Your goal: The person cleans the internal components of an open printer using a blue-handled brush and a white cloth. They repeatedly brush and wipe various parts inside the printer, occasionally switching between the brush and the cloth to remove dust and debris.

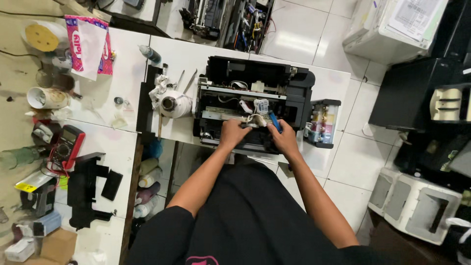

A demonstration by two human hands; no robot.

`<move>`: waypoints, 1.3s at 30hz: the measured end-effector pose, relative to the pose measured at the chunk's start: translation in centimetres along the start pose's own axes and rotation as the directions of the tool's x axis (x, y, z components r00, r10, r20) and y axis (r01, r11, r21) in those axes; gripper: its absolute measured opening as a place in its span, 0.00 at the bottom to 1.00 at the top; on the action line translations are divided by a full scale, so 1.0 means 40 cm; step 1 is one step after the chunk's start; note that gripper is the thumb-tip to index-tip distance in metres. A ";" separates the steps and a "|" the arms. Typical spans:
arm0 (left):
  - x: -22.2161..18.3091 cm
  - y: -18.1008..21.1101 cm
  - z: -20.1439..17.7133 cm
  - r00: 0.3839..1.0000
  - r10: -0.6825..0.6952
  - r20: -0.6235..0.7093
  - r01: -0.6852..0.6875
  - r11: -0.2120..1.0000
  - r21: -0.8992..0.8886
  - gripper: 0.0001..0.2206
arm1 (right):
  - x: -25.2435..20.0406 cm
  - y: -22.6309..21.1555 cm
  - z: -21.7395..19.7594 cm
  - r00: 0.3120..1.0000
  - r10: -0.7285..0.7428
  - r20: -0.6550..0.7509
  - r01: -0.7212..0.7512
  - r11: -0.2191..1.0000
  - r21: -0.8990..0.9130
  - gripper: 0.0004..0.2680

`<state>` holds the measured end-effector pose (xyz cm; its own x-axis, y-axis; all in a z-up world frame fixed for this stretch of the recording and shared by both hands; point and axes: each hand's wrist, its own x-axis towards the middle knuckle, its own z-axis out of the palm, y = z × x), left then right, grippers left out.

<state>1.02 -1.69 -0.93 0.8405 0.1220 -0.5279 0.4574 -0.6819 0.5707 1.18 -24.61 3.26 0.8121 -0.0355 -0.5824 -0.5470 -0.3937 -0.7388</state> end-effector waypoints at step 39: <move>0.117 -0.068 -0.061 0.866 -0.010 0.500 0.453 0.439 -0.776 0.21 | -0.155 -0.138 0.060 0.974 -0.084 -0.213 0.091 0.996 0.021 0.09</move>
<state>4.40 2.51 -3.40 0.5781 -0.2476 -0.7775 0.8069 0.3152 0.4996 -1.32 -20.00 10.12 0.8798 -0.1968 -0.4328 -0.4754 -0.3755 -0.7956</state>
